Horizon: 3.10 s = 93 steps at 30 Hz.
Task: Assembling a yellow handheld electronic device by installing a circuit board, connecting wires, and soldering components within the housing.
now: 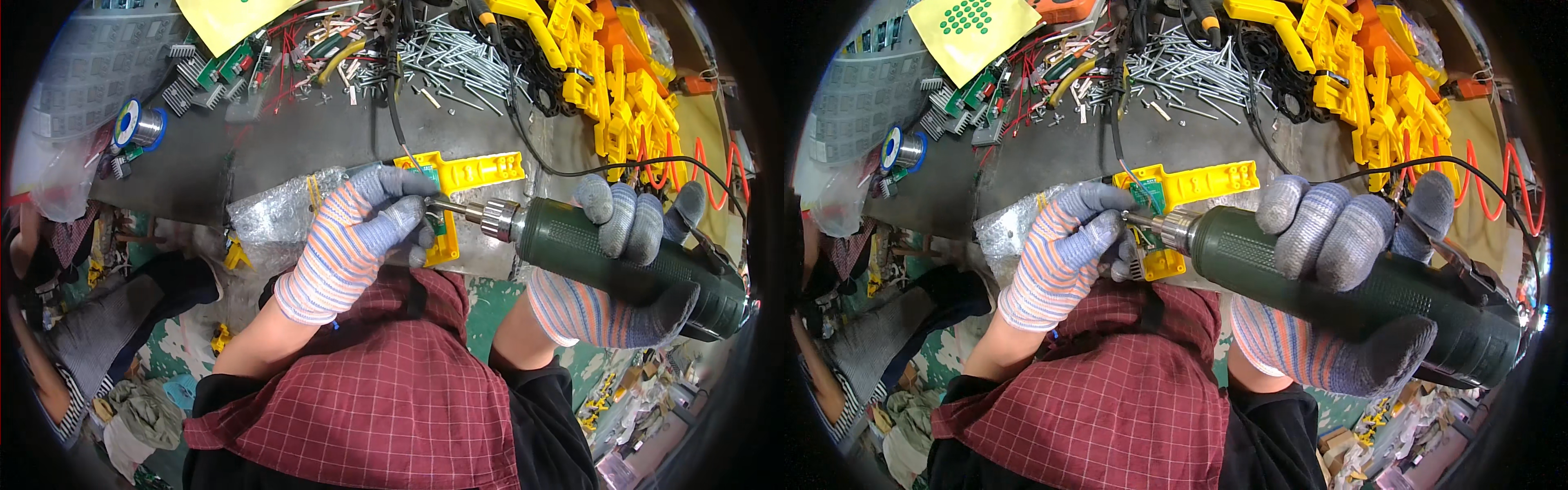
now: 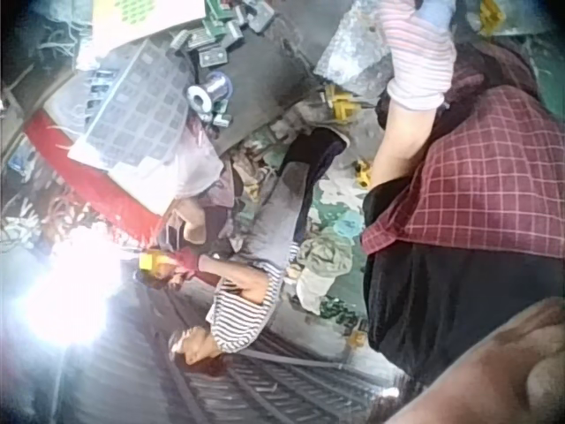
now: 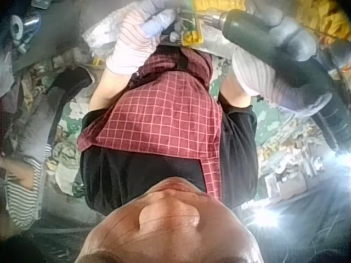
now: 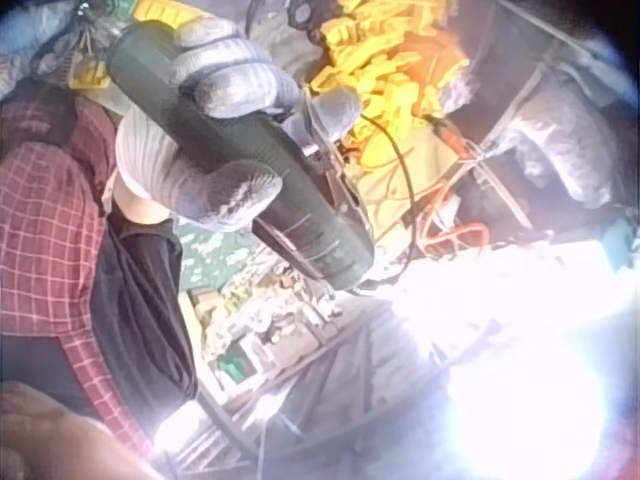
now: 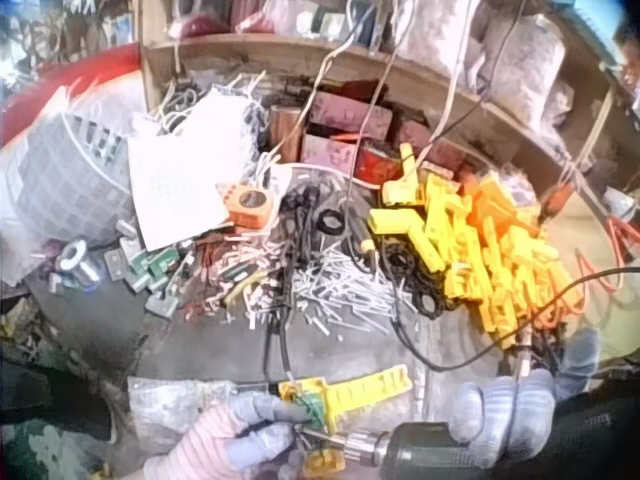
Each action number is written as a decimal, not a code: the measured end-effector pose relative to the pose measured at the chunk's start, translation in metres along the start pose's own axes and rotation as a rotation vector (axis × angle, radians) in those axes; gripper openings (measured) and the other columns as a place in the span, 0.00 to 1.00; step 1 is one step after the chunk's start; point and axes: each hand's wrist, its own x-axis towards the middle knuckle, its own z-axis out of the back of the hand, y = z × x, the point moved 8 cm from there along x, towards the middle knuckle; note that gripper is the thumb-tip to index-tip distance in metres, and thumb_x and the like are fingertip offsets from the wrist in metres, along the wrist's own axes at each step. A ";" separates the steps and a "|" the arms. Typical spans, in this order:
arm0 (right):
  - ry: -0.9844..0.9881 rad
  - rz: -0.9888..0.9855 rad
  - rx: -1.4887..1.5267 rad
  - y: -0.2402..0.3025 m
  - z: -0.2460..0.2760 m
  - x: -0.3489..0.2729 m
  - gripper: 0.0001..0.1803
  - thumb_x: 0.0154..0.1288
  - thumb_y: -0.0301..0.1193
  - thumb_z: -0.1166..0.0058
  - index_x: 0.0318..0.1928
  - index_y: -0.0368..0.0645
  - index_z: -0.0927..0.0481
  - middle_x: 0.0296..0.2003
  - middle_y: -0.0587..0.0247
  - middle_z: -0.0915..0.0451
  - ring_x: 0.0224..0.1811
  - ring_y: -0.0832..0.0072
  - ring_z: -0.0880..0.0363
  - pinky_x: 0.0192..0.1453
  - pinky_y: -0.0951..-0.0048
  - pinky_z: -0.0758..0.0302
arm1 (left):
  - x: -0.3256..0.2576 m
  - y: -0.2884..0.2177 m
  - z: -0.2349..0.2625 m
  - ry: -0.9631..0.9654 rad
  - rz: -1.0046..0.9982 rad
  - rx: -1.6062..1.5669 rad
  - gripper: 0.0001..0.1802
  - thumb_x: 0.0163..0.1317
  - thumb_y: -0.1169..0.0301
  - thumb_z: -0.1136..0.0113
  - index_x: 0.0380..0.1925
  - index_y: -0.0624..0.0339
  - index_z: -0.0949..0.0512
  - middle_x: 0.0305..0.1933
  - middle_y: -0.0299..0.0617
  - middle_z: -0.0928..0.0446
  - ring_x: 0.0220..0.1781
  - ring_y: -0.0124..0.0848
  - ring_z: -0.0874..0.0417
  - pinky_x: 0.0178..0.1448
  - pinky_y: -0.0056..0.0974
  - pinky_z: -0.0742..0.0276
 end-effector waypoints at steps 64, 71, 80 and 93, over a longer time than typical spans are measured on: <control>-0.277 -0.371 -1.180 0.020 0.187 0.046 0.29 0.65 0.42 0.38 0.58 0.37 0.27 0.47 0.54 0.21 0.50 0.63 0.23 0.58 0.66 0.27 | -0.003 -0.044 -0.006 0.178 -0.717 1.649 0.28 0.52 0.65 0.33 0.56 0.50 0.24 0.61 0.51 0.29 0.61 0.53 0.28 0.65 0.53 0.31; -0.126 -0.513 -2.460 0.017 0.220 0.038 0.42 0.59 0.41 0.36 0.72 0.52 0.37 0.55 0.41 0.26 0.57 0.46 0.27 0.62 0.52 0.29 | 0.020 -0.028 -0.018 0.086 -0.696 1.753 0.18 0.55 0.57 0.33 0.43 0.51 0.20 0.53 0.47 0.25 0.54 0.47 0.23 0.59 0.50 0.29; 0.464 0.153 -1.361 -0.178 -0.037 0.097 0.21 0.64 0.32 0.44 0.57 0.39 0.22 0.53 0.46 0.20 0.58 0.48 0.24 0.65 0.58 0.29 | 0.017 -0.040 -0.012 0.025 -0.678 1.735 0.23 0.54 0.54 0.35 0.45 0.54 0.23 0.50 0.47 0.25 0.52 0.48 0.25 0.56 0.52 0.30; 0.017 -0.574 -1.576 -0.325 0.111 0.202 0.32 0.65 0.32 0.45 0.69 0.44 0.36 0.63 0.49 0.25 0.63 0.59 0.26 0.68 0.64 0.33 | -0.024 -0.020 0.037 -0.141 -0.669 1.787 0.43 0.49 0.55 0.31 0.67 0.49 0.33 0.66 0.52 0.32 0.68 0.50 0.31 0.72 0.55 0.37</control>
